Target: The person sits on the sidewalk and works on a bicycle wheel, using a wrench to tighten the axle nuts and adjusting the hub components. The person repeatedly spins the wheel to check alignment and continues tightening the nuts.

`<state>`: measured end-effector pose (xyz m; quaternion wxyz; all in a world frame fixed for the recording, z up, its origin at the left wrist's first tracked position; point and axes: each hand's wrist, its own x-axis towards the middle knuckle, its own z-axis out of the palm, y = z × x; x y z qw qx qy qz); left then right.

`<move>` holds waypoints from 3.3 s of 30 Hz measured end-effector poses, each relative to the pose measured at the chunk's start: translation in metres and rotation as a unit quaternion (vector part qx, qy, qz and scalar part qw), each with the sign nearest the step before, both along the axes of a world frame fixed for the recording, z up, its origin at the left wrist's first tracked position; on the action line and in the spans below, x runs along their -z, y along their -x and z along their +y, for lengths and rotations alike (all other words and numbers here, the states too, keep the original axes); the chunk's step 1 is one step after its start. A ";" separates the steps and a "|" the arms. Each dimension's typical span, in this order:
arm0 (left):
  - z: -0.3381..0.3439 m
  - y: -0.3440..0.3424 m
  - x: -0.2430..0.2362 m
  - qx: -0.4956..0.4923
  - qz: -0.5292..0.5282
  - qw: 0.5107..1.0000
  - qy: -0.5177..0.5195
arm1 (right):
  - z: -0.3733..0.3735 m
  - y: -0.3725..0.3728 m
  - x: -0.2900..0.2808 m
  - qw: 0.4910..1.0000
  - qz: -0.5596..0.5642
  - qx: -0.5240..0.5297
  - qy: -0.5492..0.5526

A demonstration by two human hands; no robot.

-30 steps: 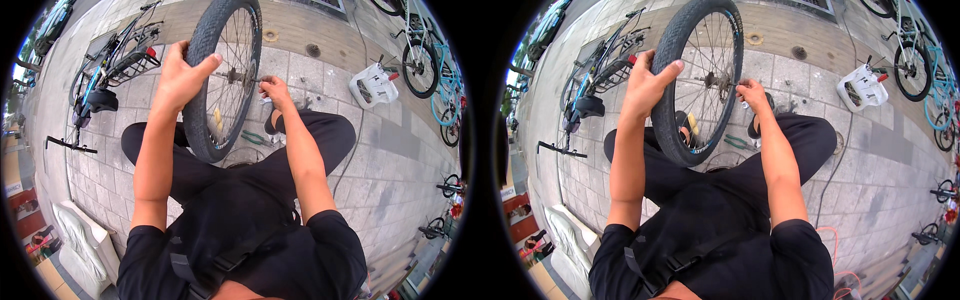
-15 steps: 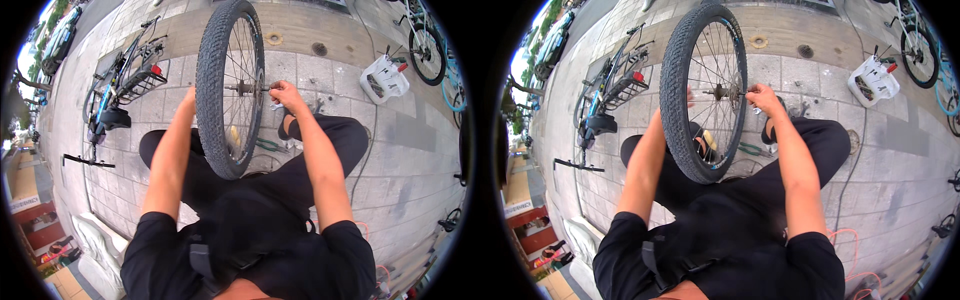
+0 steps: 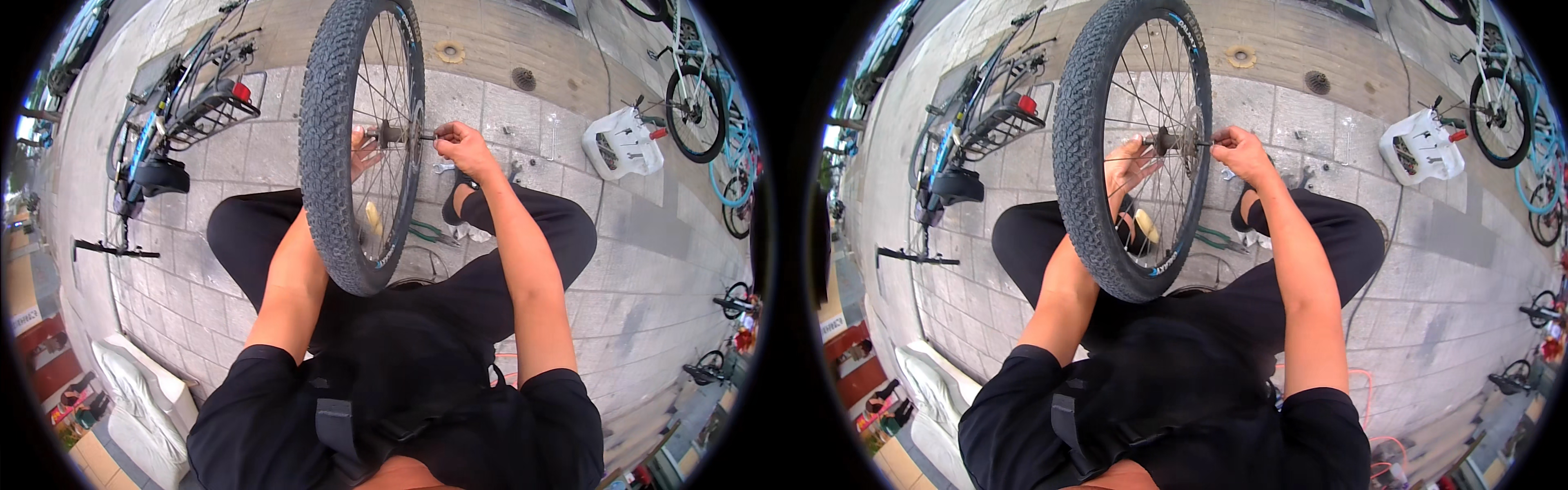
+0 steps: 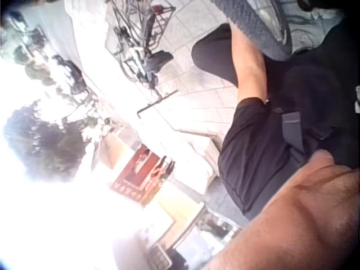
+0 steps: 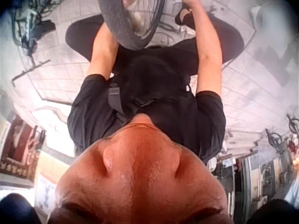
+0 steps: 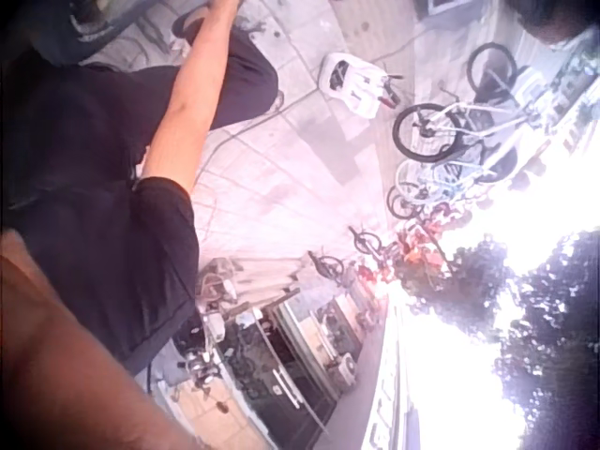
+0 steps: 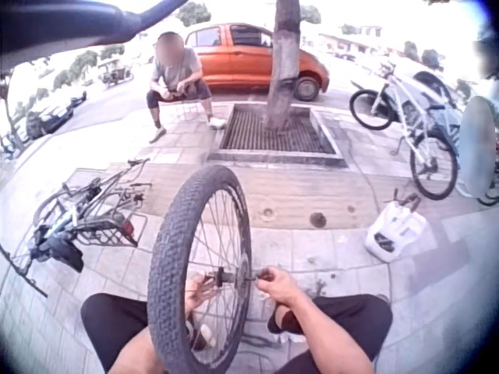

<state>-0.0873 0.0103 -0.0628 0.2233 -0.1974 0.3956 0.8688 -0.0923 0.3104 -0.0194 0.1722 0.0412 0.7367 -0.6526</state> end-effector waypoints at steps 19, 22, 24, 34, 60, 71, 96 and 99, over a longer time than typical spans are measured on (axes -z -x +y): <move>0.004 -0.010 0.000 -0.028 -0.033 0.996 0.084 | -0.002 -0.008 0.000 0.998 0.058 0.011 -0.021; 0.005 -0.005 0.003 -0.020 -0.028 0.995 0.091 | 0.000 -0.006 -0.001 1.000 -0.012 0.016 0.014; 0.003 -0.002 0.005 -0.017 -0.026 0.995 0.092 | 0.000 -0.004 -0.004 0.998 -0.059 0.010 0.002; -0.004 -0.002 0.007 0.009 -0.016 0.995 0.102 | -0.007 0.001 -0.011 0.982 -0.165 0.037 -0.082; 0.000 0.004 0.017 -0.010 -0.041 0.991 0.130 | -0.011 -0.007 -0.022 0.980 -0.175 0.051 -0.083; 0.018 0.015 0.037 0.096 0.042 0.971 0.217 | 0.012 0.002 0.035 0.901 0.164 -0.115 -0.384; 0.045 0.004 -0.018 -0.122 -0.074 0.963 0.226 | 0.030 -0.001 0.034 0.978 -0.195 0.029 0.071; 0.048 0.005 -0.012 -0.135 -0.065 0.961 0.231 | 0.034 0.005 0.047 0.976 -0.201 0.058 0.064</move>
